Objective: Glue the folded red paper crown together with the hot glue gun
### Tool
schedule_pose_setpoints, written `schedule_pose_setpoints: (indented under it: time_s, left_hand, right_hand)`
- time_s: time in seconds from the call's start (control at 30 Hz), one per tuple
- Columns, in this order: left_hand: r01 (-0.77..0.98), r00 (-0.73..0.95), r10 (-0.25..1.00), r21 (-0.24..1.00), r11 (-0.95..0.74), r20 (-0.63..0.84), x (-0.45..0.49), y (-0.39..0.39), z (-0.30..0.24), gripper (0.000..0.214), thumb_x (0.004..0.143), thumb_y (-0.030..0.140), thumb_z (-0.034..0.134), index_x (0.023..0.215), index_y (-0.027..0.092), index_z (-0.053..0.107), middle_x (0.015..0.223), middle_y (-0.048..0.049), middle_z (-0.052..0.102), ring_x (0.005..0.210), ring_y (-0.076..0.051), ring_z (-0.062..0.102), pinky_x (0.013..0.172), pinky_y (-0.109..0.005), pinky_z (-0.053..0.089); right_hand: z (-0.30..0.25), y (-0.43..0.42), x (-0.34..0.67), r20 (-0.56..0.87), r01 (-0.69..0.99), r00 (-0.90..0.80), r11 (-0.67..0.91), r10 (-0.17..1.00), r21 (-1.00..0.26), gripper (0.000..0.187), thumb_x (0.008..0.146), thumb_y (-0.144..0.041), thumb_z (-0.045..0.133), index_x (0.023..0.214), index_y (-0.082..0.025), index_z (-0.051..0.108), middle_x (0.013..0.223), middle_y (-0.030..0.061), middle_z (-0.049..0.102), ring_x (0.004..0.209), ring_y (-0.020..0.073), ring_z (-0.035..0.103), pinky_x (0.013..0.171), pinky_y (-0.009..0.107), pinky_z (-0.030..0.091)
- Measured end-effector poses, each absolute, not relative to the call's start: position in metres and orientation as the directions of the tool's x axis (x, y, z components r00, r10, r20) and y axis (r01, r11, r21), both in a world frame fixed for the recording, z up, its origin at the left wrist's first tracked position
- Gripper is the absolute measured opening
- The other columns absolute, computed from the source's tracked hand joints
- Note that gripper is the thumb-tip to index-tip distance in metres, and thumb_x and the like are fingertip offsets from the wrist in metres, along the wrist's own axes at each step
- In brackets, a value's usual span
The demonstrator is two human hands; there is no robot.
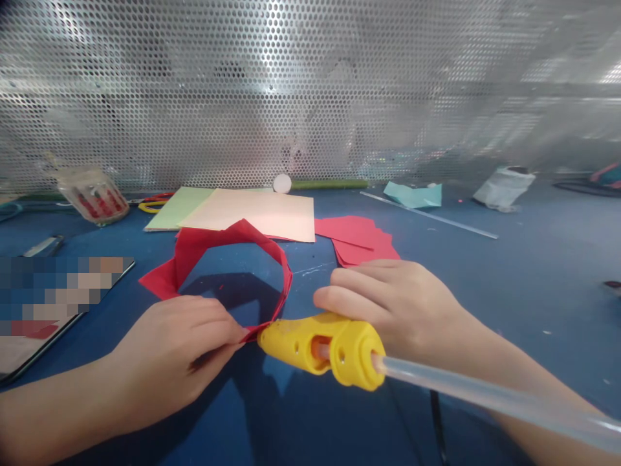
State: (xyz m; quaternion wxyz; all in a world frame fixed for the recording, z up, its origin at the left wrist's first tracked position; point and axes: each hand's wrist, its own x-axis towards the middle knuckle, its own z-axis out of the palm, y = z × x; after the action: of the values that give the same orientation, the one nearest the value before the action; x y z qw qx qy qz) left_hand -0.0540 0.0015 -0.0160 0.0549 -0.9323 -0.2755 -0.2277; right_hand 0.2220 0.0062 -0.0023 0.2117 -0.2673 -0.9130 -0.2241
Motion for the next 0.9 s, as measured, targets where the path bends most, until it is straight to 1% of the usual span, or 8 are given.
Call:
schedule_pose_setpoints:
  time_s: [0.1,0.2,0.33,0.43,0.57,0.67,0.77,0.9]
  left_hand:
    - [0.548,0.727,0.513,0.064,-0.834,0.456,-0.0534,0.0031,-0.0160,0.029,0.087,0.014,0.047,0.066,0.017,0.066,0.058,0.0010,0.065,0.052,-0.016,0.056,0.050,-0.029,0.041]
    - [0.547,0.740,0.505,0.040,-0.836,0.444,-0.0549,0.0043,-0.0146,0.028,0.086,0.011,0.049,0.065,0.018,0.065,0.058,0.0017,0.065,0.052,-0.016,0.056,0.051,-0.028,0.041]
    - [0.504,0.787,0.455,-0.009,-0.863,0.416,-0.0583,0.0051,-0.0122,0.022,0.084,0.008,0.053,0.070,0.019,0.067,0.062,0.0032,0.068,0.054,-0.015,0.060,0.054,-0.027,0.043]
    - [0.482,0.801,0.441,0.001,-0.876,0.404,-0.0603,0.0061,-0.0119,0.019,0.082,0.007,0.055,0.076,0.020,0.068,0.065,0.0036,0.069,0.056,-0.016,0.062,0.055,-0.027,0.045]
    - [0.461,0.816,0.437,0.030,-0.887,0.378,-0.0624,0.0069,-0.0122,0.020,0.080,0.005,0.055,0.080,0.019,0.068,0.068,0.0029,0.070,0.058,-0.017,0.064,0.056,-0.028,0.047]
    - [0.452,0.824,0.433,0.037,-0.891,0.365,-0.0630,0.0061,-0.0111,0.020,0.077,0.003,0.055,0.079,0.017,0.068,0.067,0.0016,0.070,0.058,-0.017,0.064,0.056,-0.028,0.048]
    - [0.457,0.819,0.436,0.035,-0.889,0.372,-0.0624,0.0046,-0.0098,0.018,0.077,0.003,0.057,0.077,0.018,0.067,0.066,0.0023,0.069,0.056,-0.016,0.062,0.055,-0.027,0.046]
    - [0.492,0.807,0.446,-0.022,-0.870,0.388,-0.0610,0.0032,-0.0092,0.019,0.082,0.008,0.054,0.069,0.019,0.064,0.060,0.0036,0.066,0.051,-0.015,0.059,0.051,-0.027,0.041]
  right_hand:
    - [-0.0016,0.0049,0.2216,0.509,0.591,-0.767,0.740,0.391,0.321,0.020,0.101,-0.027,0.025,0.097,-0.024,0.044,0.073,0.0006,0.059,0.055,0.0150,0.050,0.053,0.028,0.039]
    - [-0.0021,0.0061,0.2224,0.523,0.594,-0.761,0.738,0.384,0.321,0.019,0.101,-0.027,0.026,0.098,-0.024,0.045,0.073,0.0002,0.060,0.056,0.0143,0.051,0.053,0.027,0.040]
    - [-0.0045,0.0094,0.2251,0.531,0.606,-0.744,0.745,0.406,0.279,0.018,0.100,-0.026,0.028,0.096,-0.025,0.046,0.071,-0.0016,0.060,0.053,0.0128,0.049,0.049,0.027,0.037]
    - [-0.0055,0.0102,0.2261,0.544,0.618,-0.723,0.750,0.425,0.236,0.018,0.100,-0.024,0.029,0.095,-0.025,0.046,0.071,-0.0017,0.059,0.052,0.0121,0.048,0.049,0.027,0.036]
    - [-0.0052,0.0097,0.2257,0.553,0.607,-0.726,0.759,0.409,0.236,0.016,0.100,-0.023,0.031,0.096,-0.025,0.047,0.072,-0.0009,0.061,0.053,0.0119,0.050,0.050,0.027,0.037]
    - [-0.0053,0.0094,0.2251,0.554,0.601,-0.730,0.761,0.399,0.244,0.018,0.100,-0.026,0.030,0.096,-0.025,0.047,0.070,-0.0013,0.060,0.052,0.0123,0.050,0.048,0.027,0.036]
    - [-0.0054,0.0091,0.2250,0.556,0.607,-0.728,0.755,0.402,0.249,0.019,0.101,-0.027,0.028,0.094,-0.025,0.046,0.068,-0.0021,0.059,0.051,0.0124,0.049,0.046,0.028,0.035]
    - [-0.0046,0.0087,0.2249,0.571,0.601,-0.724,0.760,0.387,0.247,0.020,0.101,-0.027,0.028,0.095,-0.025,0.047,0.068,-0.0016,0.059,0.052,0.0123,0.050,0.047,0.027,0.035]
